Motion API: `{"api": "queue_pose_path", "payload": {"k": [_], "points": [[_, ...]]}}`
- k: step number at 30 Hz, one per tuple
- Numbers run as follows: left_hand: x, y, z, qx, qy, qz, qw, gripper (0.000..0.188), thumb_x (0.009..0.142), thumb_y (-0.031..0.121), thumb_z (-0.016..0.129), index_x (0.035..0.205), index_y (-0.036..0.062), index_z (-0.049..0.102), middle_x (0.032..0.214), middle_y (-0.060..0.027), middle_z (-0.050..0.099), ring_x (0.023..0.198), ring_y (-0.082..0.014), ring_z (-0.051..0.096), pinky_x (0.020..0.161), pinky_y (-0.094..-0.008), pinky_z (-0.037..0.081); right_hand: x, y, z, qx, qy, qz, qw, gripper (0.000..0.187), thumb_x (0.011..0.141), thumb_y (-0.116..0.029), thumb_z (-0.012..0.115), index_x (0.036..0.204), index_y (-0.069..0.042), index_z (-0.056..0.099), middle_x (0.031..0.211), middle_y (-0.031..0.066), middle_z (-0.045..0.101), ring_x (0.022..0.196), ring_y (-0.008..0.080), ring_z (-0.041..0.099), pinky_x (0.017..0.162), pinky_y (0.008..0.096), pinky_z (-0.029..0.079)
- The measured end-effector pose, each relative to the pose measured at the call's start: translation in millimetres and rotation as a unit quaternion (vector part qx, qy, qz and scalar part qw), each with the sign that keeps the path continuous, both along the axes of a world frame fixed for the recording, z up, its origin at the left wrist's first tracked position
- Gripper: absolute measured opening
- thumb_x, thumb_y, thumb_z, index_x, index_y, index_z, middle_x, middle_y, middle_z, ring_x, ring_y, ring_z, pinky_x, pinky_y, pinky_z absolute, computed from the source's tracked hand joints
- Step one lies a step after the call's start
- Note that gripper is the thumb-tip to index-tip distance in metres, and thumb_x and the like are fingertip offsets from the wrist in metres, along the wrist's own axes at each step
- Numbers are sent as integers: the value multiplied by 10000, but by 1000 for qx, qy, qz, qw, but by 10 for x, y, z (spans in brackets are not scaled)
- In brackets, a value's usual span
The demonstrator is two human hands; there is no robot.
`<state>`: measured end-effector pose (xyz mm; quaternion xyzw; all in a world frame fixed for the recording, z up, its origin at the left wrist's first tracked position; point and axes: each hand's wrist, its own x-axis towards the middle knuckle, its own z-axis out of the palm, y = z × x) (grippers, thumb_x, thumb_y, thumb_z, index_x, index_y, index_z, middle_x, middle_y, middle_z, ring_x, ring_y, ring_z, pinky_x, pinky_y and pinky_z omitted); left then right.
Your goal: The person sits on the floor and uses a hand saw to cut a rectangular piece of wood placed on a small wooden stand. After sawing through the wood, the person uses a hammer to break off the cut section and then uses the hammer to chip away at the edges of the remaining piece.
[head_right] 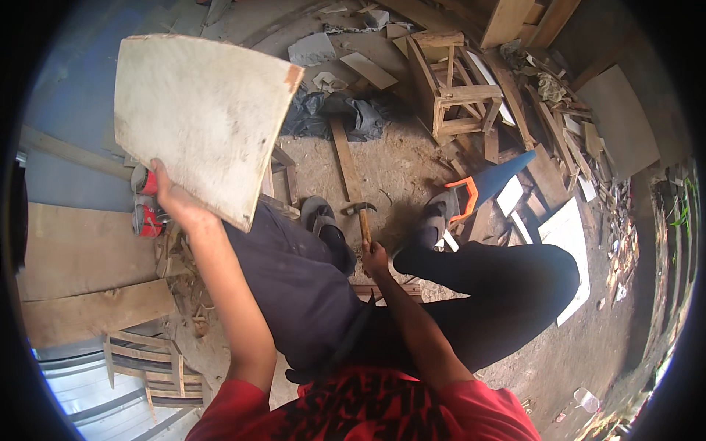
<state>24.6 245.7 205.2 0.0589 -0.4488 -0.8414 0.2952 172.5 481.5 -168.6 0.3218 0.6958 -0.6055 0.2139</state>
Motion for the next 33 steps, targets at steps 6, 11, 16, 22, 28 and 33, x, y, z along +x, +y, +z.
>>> {"api": "queue_pose_path", "payload": {"k": [6, 11, 16, 22, 28, 33], "points": [[38, 88, 173, -21, -117, 108, 987, 605, 1044, 366, 459, 1482, -40, 366, 1470, -170, 468, 1299, -293, 509, 1082, -416, 416, -573, -16, -635, 91, 135, 39, 986, 410, 1040, -435, 526, 1045, -34, 609, 624, 28, 535, 439, 137, 514, 389, 332, 388], [88, -150, 76, -31, -150, 134, 979, 535, 1054, 335, 438, 1447, -28, 420, 1404, -167, 524, 1220, -274, 575, 1024, -388, 468, -1538, -123, -245, -13, 68, 12, 997, 421, 1020, -450, 560, 1060, -34, 615, 615, 26, 524, 427, 138, 508, 372, 324, 389], [19, -196, 7, -82, -172, 147, 971, 525, 1058, 336, 444, 1424, -39, 440, 1370, -175, 544, 1173, -254, 609, 968, -363, 508, -2595, -76, -181, -6, 94, -17, 995, 421, 1023, -436, 560, 984, -20, 608, 610, 35, 531, 424, 147, 507, 362, 331, 384], [-153, -101, 16, -123, -212, 167, 955, 516, 1065, 319, 429, 1416, -59, 454, 1356, -182, 554, 1146, -243, 631, 946, -341, 526, -3142, 249, -368, 129, 190, -18, 973, 422, 1030, -408, 546, 949, 4, 592, 627, 99, 575, 466, 200, 567, 413, 375, 435], [-205, 111, 27, -131, -180, 147, 964, 526, 1069, 330, 415, 1419, -62, 448, 1360, -191, 551, 1157, -260, 625, 952, -351, 527, -2240, 505, -338, 193, 201, 41, 959, 518, 985, -482, 593, 969, 35, 617, 692, 212, 621, 650, 303, 658, 606, 431, 492], [-254, 265, 42, -109, -166, 80, 977, 539, 1067, 334, 416, 1442, -53, 431, 1405, -181, 521, 1188, -272, 603, 989, -372, 503, -1518, 962, -373, 211, 174, 165, 948, 551, 931, -514, 656, 992, 33, 679, 757, 238, 671, 743, 364, 699, 681, 434, 522]]}}
